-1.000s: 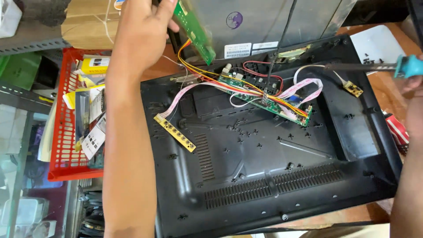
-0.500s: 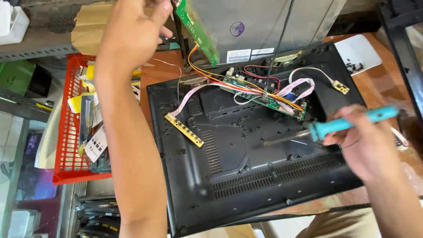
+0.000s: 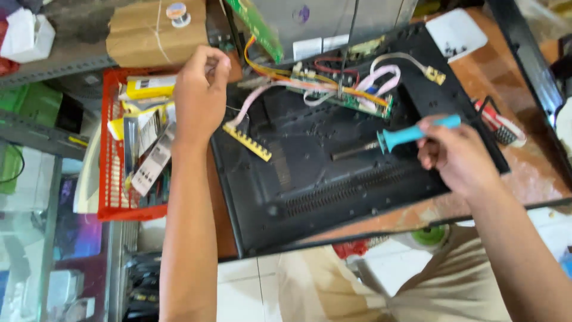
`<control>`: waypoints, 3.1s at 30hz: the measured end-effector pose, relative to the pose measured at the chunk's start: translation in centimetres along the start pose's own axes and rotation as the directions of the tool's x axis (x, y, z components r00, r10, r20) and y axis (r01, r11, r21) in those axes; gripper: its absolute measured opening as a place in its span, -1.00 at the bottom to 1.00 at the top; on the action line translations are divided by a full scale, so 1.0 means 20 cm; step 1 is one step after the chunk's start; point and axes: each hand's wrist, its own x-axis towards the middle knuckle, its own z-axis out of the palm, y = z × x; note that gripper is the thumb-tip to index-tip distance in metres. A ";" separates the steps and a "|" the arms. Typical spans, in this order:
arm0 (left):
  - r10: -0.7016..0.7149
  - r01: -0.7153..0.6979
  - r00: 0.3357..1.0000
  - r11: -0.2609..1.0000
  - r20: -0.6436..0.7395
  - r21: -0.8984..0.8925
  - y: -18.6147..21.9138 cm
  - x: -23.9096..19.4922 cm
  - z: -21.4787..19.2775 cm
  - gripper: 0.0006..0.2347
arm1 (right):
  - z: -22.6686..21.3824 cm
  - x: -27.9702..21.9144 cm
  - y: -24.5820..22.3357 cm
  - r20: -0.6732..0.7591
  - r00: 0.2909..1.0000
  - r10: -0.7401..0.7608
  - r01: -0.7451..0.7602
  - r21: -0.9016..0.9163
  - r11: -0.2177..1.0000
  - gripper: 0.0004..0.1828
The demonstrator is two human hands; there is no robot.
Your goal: The person uses a soldering iron to work on a small green circuit board inside a disassembled monitor, then removes the board and places the monitor panel back into the casing. The person handles the circuit board, ribbon cables, and monitor panel during the process.
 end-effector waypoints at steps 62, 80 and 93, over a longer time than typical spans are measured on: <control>-0.164 0.125 0.958 0.977 -0.233 -0.175 -0.31 -0.38 0.26 -0.82 | 0.38 -0.04 -0.08 0.231 0.965 0.122 -0.107 -0.075 0.991 -0.71; -0.098 0.062 0.974 0.983 -0.202 -0.176 -0.12 0.03 0.18 -0.75 | 0.60 -0.10 -0.54 0.057 0.887 0.458 0.147 -0.976 -0.163 -0.40; -0.165 0.085 0.936 0.963 -0.312 -0.255 -0.24 0.01 0.36 -0.83 | 1.34 0.68 -0.27 0.585 0.645 -0.492 0.762 -0.540 0.357 -0.40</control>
